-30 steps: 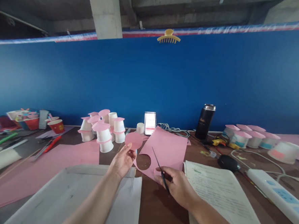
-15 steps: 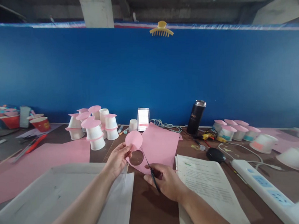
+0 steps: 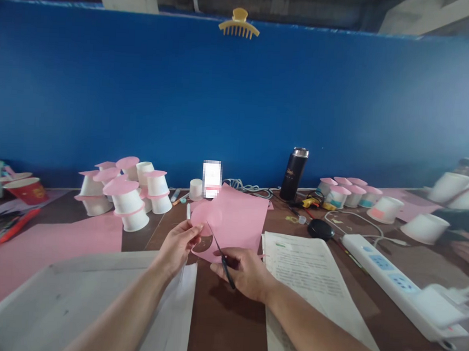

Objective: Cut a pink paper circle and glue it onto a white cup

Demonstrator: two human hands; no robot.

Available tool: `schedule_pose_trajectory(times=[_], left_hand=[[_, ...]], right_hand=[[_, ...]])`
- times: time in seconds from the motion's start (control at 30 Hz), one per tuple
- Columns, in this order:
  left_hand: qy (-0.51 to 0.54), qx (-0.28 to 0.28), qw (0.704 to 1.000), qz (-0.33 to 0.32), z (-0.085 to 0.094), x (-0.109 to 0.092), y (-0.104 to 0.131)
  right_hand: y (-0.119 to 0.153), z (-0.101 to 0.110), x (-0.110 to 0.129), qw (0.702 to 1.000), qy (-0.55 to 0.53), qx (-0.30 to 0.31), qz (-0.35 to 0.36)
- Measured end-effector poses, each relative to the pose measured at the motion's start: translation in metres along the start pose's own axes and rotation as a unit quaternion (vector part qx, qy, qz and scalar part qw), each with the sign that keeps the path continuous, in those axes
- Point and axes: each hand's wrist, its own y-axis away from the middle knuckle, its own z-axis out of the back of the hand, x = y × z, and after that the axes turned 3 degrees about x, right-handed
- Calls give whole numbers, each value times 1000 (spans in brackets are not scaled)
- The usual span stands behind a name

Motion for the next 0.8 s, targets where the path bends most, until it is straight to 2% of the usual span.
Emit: schedule_pose_trajectory(times=[0.27,0.8], left_hand=[[29,24,999,24,-6,-2,3],[38,-1,999,36,-7,-2,2]], right_hand=[[-1,-4,0,998,-59,-2,-15],[2,-1,6,1000,6,-13,26]])
